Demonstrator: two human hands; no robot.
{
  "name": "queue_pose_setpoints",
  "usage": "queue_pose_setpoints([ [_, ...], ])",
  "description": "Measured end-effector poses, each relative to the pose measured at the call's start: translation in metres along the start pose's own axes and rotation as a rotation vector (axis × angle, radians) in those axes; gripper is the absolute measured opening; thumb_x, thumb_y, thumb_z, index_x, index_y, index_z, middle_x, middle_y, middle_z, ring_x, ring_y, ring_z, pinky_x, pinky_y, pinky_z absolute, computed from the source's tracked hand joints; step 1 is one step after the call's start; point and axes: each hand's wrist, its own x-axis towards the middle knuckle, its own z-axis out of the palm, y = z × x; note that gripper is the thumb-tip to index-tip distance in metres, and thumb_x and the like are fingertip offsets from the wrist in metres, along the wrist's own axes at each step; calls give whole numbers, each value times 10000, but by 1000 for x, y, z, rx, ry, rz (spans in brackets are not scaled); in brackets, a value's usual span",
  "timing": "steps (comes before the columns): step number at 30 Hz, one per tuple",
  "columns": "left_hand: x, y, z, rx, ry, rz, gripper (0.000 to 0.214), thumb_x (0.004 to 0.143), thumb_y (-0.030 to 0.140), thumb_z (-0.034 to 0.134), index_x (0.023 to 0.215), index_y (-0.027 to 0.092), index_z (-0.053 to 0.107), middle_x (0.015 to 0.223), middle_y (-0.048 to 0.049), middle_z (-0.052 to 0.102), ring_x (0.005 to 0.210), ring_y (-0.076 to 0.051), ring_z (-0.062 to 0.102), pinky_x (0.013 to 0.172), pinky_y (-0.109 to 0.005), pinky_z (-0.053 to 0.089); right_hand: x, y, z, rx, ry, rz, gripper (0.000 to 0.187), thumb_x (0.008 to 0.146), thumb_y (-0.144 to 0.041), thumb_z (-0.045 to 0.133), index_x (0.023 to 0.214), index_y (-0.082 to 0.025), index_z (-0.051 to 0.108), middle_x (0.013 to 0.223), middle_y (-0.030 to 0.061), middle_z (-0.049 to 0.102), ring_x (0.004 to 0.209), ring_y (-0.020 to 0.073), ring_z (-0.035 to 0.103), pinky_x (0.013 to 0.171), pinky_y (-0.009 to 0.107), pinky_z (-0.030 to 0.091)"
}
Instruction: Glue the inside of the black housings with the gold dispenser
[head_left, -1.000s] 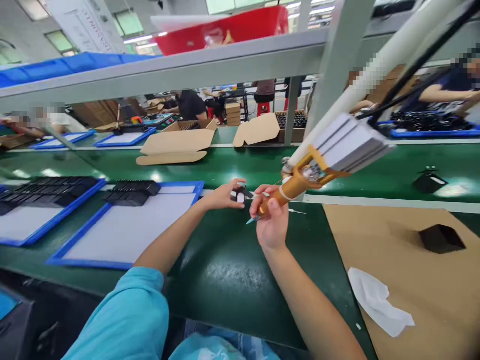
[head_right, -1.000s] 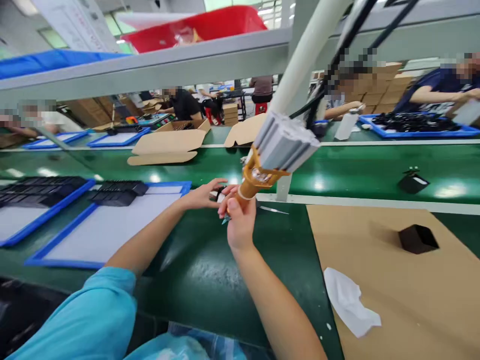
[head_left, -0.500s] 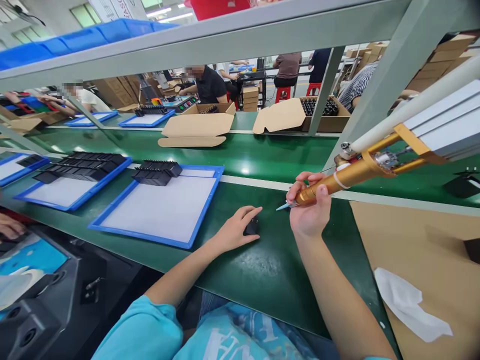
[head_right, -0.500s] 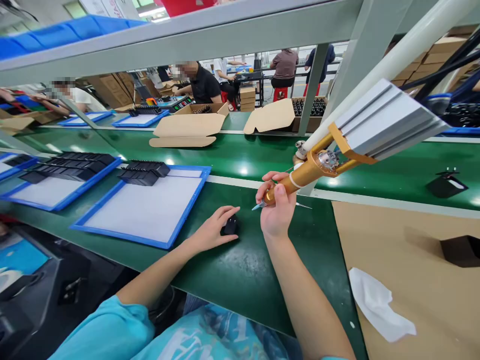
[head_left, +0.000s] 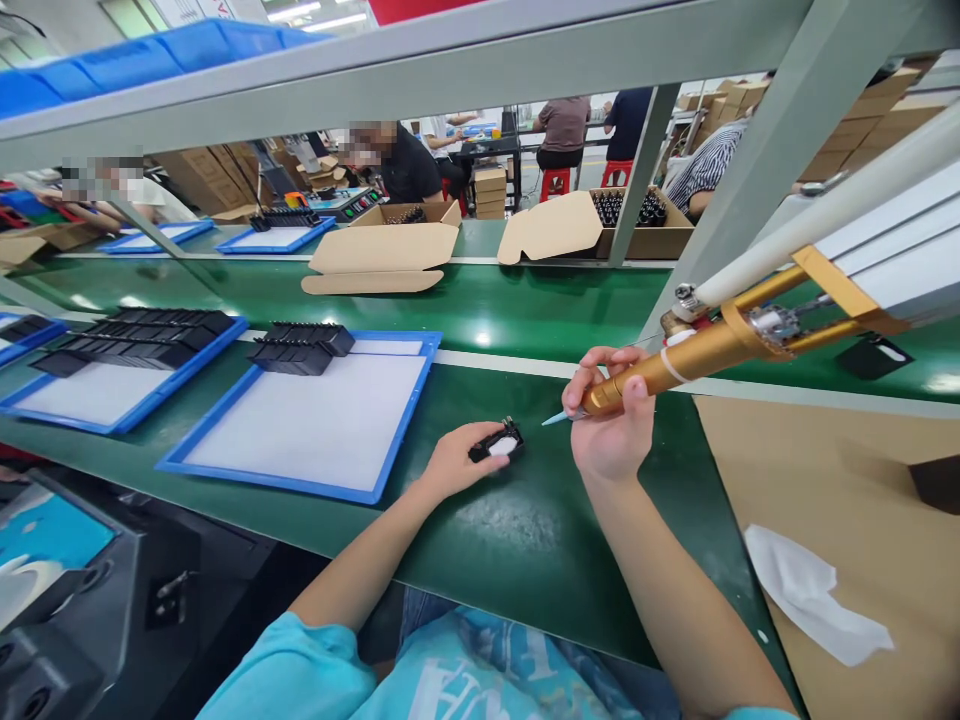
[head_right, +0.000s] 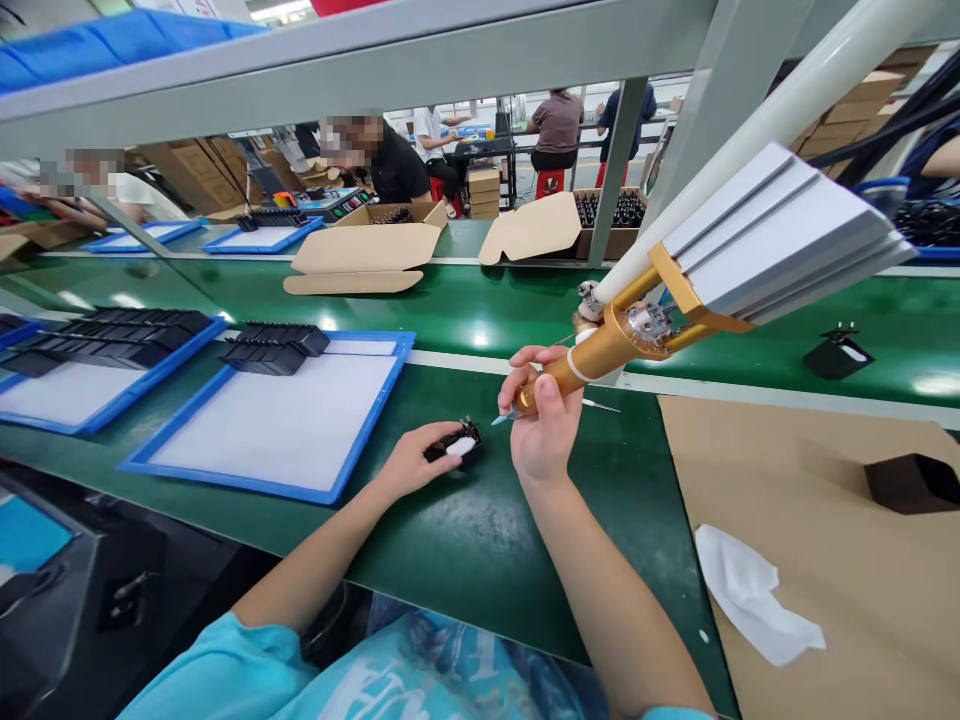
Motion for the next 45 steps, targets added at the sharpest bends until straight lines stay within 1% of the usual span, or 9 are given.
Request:
queue_pose_setpoints([
  [2,-2,7,4,170,-31,19,500,762,463,740,1189,225,632,1170,-78,687,1073,-267,636,897,-394,531,-2,0,2,1,30,-3,223,815,-437,585,955,-283,503,874,-37,576,477,66,513,398,218,364],
  [4,-3,13,7,248,-41,4,441,771,441,739,1128,203,639,1067,-78,707,1005,-270,651,862,-397,530,-4,-1,4,14,61,2,272,804,-432,604,1016,-310,485,922,-37,574,483,67,516,393,219,365],
  [8,-3,24,7,131,23,-14,404,848,372,671,1200,203,566,1056,-55,717,889,-220,682,781,-340,534,-8,-4,9,48,33,55,302,789,-443,617,1027,-283,519,922,-20,574,505,69,523,407,226,382],
  [11,-4,32,2,34,117,28,418,825,324,697,1214,235,571,1102,-35,710,845,-181,678,740,-290,531,-11,-6,13,65,-6,74,280,780,-455,624,965,-263,536,904,-19,570,506,68,525,412,226,387],
  [15,-7,37,-2,-32,189,60,429,783,311,735,1187,238,611,1011,-22,722,733,-151,656,640,-252,518,-16,-8,17,57,-29,69,278,770,-458,630,948,-266,539,910,-21,563,505,68,528,415,228,391],
  [23,-11,46,-10,-2,249,169,389,782,303,720,1147,213,617,1038,-48,726,867,-193,693,799,-312,560,-18,-12,21,9,-44,67,316,762,-526,597,940,-275,521,919,-15,533,491,72,506,378,234,341],
  [31,-14,49,-12,54,272,234,380,799,301,698,1157,215,605,1051,-54,723,901,-194,696,818,-309,561,-19,-14,21,-1,-29,50,250,790,-485,586,872,-262,509,920,-20,513,493,72,512,407,249,361],
  [37,-14,49,-13,22,260,178,389,789,313,701,1153,212,607,1022,-47,725,833,-187,694,790,-310,567,-18,-14,22,-6,-32,65,318,765,-537,584,932,-270,540,920,-9,510,494,79,501,393,254,348],
  [45,-17,55,-3,-31,152,8,392,790,282,637,1169,198,582,898,-17,710,612,-133,625,609,-260,536,-21,-17,24,31,-44,91,373,764,-586,542,975,-279,557,921,-4,520,502,87,505,416,264,372],
])
